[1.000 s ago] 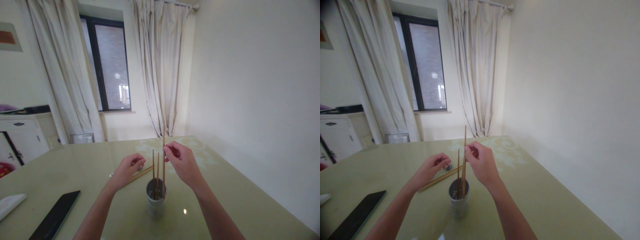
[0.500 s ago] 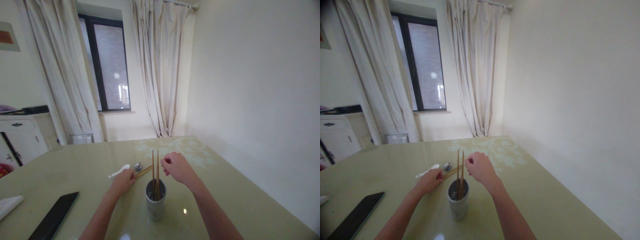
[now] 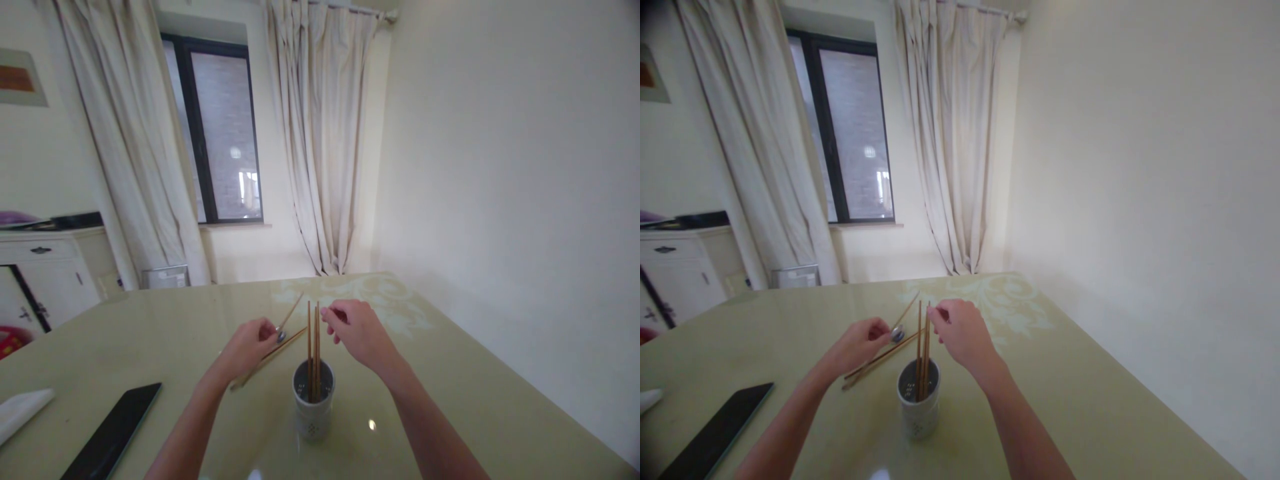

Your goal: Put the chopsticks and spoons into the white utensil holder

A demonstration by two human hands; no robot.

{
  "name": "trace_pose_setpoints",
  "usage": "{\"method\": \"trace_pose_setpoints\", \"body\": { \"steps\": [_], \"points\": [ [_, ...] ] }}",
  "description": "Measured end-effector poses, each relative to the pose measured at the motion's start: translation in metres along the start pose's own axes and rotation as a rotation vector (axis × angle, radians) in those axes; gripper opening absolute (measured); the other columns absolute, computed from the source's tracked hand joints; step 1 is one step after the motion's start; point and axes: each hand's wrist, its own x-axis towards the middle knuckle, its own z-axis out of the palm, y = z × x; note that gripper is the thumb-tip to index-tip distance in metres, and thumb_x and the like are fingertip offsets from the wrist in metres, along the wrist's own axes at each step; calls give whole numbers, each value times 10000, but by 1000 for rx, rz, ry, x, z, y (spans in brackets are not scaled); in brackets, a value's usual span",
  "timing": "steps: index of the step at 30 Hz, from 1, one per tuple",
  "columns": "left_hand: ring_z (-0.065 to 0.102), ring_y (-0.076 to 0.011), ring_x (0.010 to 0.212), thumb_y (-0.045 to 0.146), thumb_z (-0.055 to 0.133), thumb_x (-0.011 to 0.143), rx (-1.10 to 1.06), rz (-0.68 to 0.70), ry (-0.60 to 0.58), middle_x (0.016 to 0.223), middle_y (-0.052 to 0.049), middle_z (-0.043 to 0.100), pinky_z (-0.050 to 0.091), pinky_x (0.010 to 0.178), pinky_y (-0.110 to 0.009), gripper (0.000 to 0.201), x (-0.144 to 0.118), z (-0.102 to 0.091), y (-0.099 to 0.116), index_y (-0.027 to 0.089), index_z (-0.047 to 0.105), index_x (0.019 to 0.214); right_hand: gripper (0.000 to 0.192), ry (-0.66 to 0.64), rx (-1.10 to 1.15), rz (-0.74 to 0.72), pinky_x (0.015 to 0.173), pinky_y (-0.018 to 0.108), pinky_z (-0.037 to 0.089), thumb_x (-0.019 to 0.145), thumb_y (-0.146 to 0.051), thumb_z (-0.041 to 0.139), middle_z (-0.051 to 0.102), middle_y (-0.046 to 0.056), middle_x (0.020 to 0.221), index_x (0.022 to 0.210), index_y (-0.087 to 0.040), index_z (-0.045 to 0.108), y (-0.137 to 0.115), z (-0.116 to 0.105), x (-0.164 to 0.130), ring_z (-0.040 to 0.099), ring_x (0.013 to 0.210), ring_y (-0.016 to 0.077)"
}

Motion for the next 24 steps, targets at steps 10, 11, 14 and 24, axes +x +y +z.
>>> {"method": "trace_pose_setpoints", "body": {
  "steps": [10, 11, 14, 24],
  "points": [
    [651, -162, 799, 461, 740, 885, -477, 323, -7, 877, -29, 729, 515, 746, -265, 275, -25, -17, 81, 192, 719, 934, 209, 91, 493, -154, 586, 227, 504, 1031, -355, 539, 758, 28, 899, 977, -203, 671, -20, 4, -7, 728, 714, 142],
    [651, -167, 817, 483, 704, 911, -477, 323, -32, 893, -31, 730, 515, 757, -268, 294, -24, -16, 79, 192, 721, 953, 207, 108, 472, -147, 587, 226, 503, 1026, -356, 546, 755, 25, 875, 959, -202, 667, -21, 1, -8, 722, 709, 143],
    [648, -189, 841, 524, 556, 989, -343, 261, -43, 886, -41, 727, 500, 773, -283, 377, -15, -11, 58, 187, 718, 948, 202, 163, 378, -118, 596, 228, 504, 1005, -346, 570, 748, 16, 814, 897, -201, 661, -19, -9, -9, 709, 683, 143],
    [680, -237, 1018, 170, 595, 892, 489, -173, -87, 1042, -54, 722, 407, 779, -275, 126, 5, 38, -40, 228, 695, 940, 297, -117, -8, 60, 633, 249, 486, 950, -188, 550, 775, 22, 708, 701, -184, 711, 3, -3, -2, 721, 610, 148]
  ]
}}
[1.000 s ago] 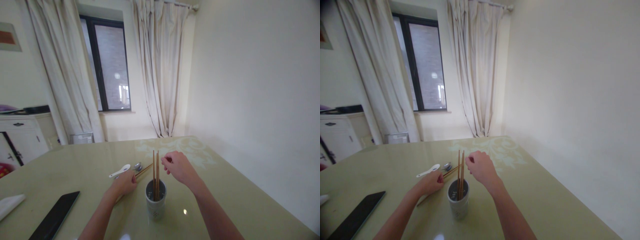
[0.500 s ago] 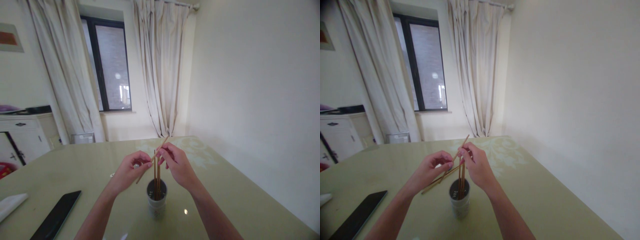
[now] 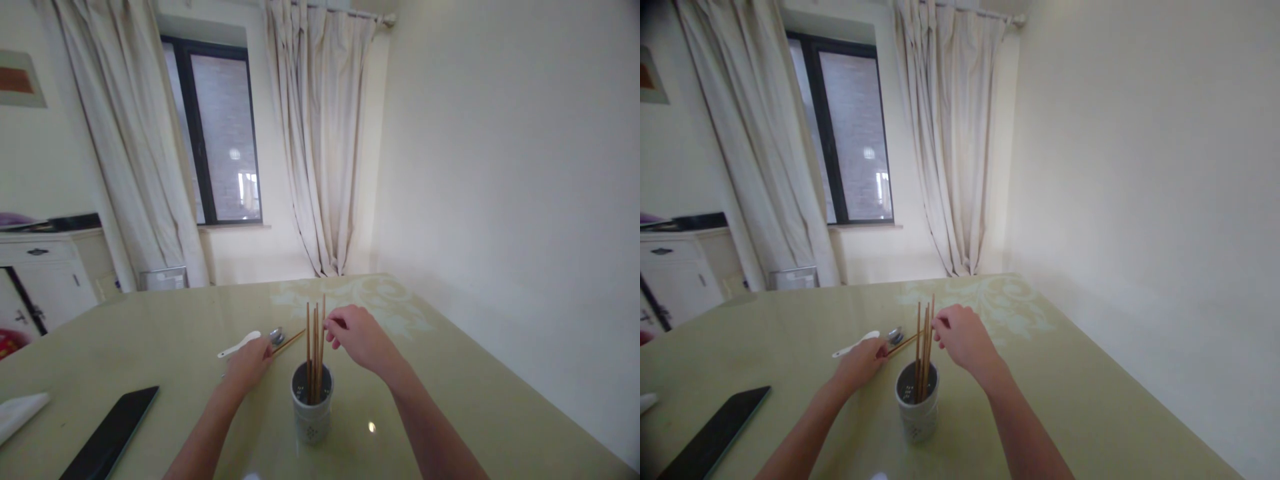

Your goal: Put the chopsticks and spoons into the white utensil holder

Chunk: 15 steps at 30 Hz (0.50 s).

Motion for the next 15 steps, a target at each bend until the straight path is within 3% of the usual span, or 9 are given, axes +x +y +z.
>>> {"method": "trace_pose_setpoints", "body": {
  "steps": [6, 10, 12, 15],
  "points": [
    [689, -223, 943, 174, 612, 858, -50, 1, -19, 932, -41, 725, 406, 757, -269, 75, -3, 4, 0, 212, 677, 857, 286, 40, -59, 12, 622, 244, 459, 955, -186, 559, 779, 15, 708, 734, -186, 740, 1, 3, 0, 709, 591, 138],
    [692, -220, 867, 204, 602, 855, -118, 39, -13, 850, -45, 731, 432, 735, -279, 97, -3, -14, 6, 198, 669, 786, 305, 66, -41, -18, 622, 246, 448, 978, -204, 560, 766, 10, 700, 720, -184, 722, -4, -1, -1, 691, 576, 133],
    [689, -212, 833, 320, 591, 903, -282, 97, 35, 859, -50, 740, 462, 733, -287, 166, -6, -31, 14, 189, 673, 842, 320, 97, -14, -57, 627, 248, 447, 993, -223, 560, 755, 6, 692, 714, -185, 712, -7, -1, -1, 681, 573, 131],
    [667, -193, 784, 526, 631, 901, -753, 279, 103, 841, -39, 728, 501, 720, -292, 339, -20, -62, 34, 188, 655, 917, 256, 168, 94, -118, 641, 246, 465, 1008, -285, 581, 767, 12, 758, 834, -192, 743, -11, 2, -1, 695, 610, 136]
  ]
}}
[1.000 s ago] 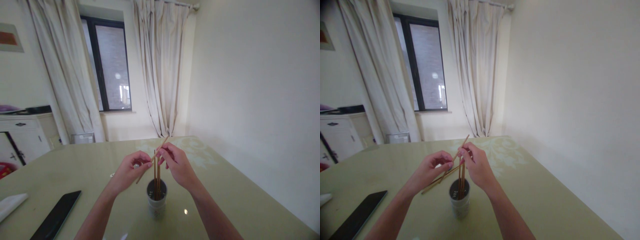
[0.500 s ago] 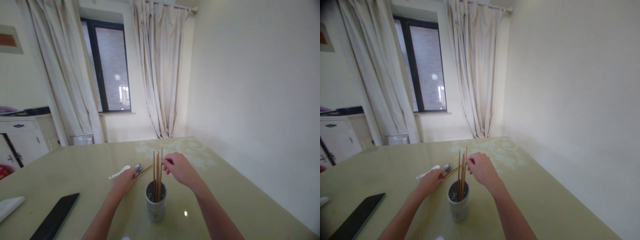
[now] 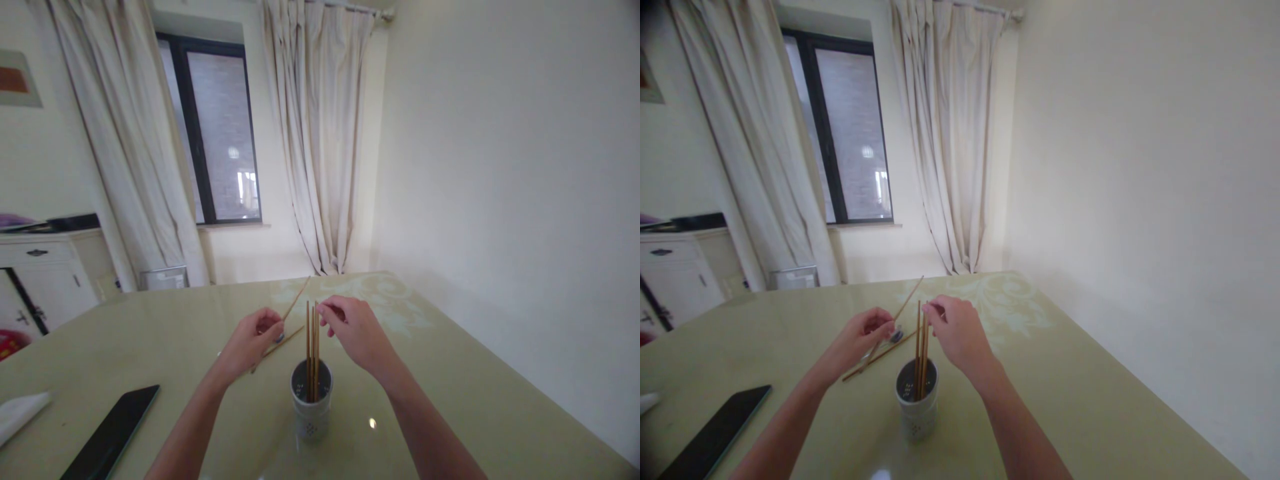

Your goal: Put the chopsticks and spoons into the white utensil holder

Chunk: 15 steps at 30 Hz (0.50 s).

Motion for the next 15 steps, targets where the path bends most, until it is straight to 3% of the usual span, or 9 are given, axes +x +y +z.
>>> {"method": "trace_pose_setpoints", "body": {
  "steps": [3, 7, 11, 15],
  "points": [
    [638, -167, 763, 565, 739, 839, -249, 114, -23, 827, -24, 709, 508, 720, -278, 383, -9, 0, 38, 197, 652, 901, 214, 45, 175, -36, 656, 238, 496, 1016, -337, 580, 781, 23, 850, 958, -201, 735, -5, 5, 0, 725, 678, 144],
    [629, -168, 766, 573, 701, 879, -232, 168, -43, 834, -34, 712, 500, 708, -270, 380, -14, 2, 58, 194, 681, 893, 245, 55, 308, -63, 632, 232, 499, 1031, -354, 537, 773, 23, 859, 913, -202, 690, -13, 1, -3, 729, 698, 144],
    [639, -194, 777, 512, 476, 1005, 89, 103, -41, 810, -48, 723, 481, 734, -290, 424, -5, -1, 26, 192, 704, 843, 245, 29, 171, -42, 645, 241, 485, 1027, -317, 540, 745, 9, 779, 855, -206, 676, -14, -15, -8, 703, 674, 143],
    [692, -243, 936, 303, 549, 972, 694, -166, -92, 955, -74, 758, 443, 792, -300, 206, 1, 4, -29, 211, 716, 894, 254, -42, -26, -22, 655, 250, 451, 1010, -259, 559, 737, 8, 748, 794, -202, 680, -7, -22, -8, 681, 676, 148]
  ]
}}
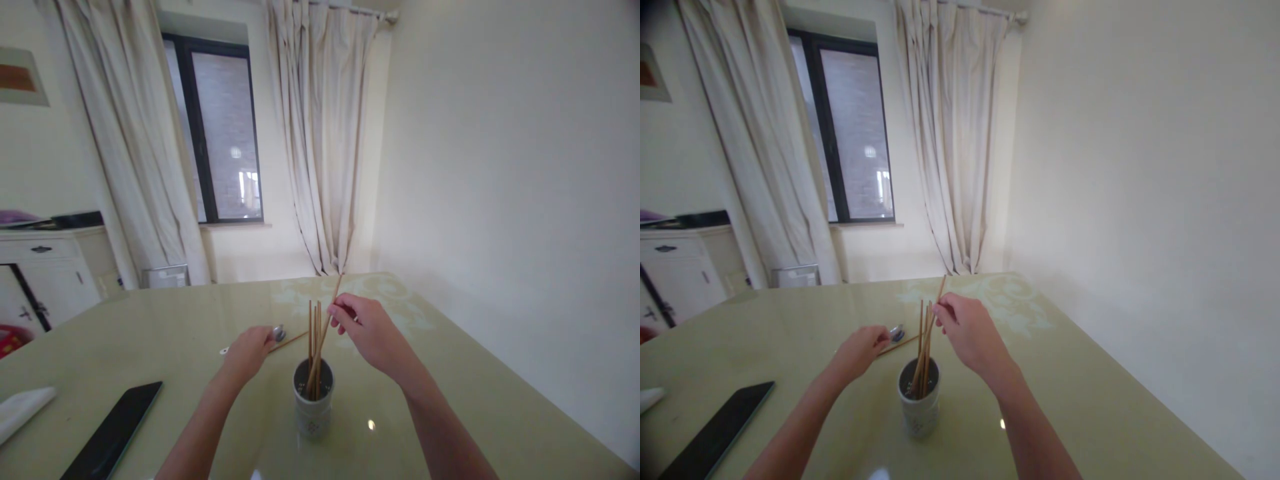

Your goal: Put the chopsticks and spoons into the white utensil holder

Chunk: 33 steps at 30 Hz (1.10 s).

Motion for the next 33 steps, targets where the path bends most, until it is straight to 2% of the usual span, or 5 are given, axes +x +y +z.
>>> {"method": "trace_pose_setpoints", "body": {
  "steps": [13, 19, 23, 26, 33],
  "points": [
    [714, -284, 1013, 182, 580, 914, 135, -142, -63, 1039, -96, 738, 460, 795, -325, 104, 1, 36, -17, 206, 678, 936, 331, -63, -152, 75, 631, 255, 415, 1007, -248, 559, 733, 10, 678, 718, -201, 714, 9, 14, 7, 657, 611, 151],
    [714, -248, 907, 309, 540, 935, -18, -97, 51, 949, -83, 761, 466, 780, -315, 179, 2, -2, -16, 199, 671, 884, 332, -12, -113, 49, 623, 253, 424, 1001, -255, 574, 722, 9, 674, 697, -199, 693, 6, 15, 6, 650, 602, 148],
    [675, -213, 785, 522, 605, 901, -589, 85, 178, 847, -55, 738, 485, 701, -295, 336, -14, -44, 7, 190, 661, 900, 302, 49, 17, 18, 629, 253, 456, 1028, -333, 552, 738, 14, 735, 829, -198, 735, 4, 23, 8, 669, 617, 146],
    [632, -171, 750, 597, 697, 857, -893, 250, 91, 823, -29, 707, 488, 678, -266, 409, -32, -64, 37, 193, 662, 910, 253, 104, 218, -11, 644, 250, 497, 1030, -386, 553, 762, 21, 862, 1086, -205, 720, -1, 31, 7, 700, 650, 144],
    [654, -189, 834, 574, 518, 996, -785, 341, 11, 894, -55, 731, 511, 764, -288, 428, -26, -53, 43, 188, 696, 942, 244, 82, 341, -54, 592, 229, 476, 1038, -376, 536, 722, 10, 809, 931, -198, 664, -8, 18, 0, 676, 655, 132]
  ]
}}
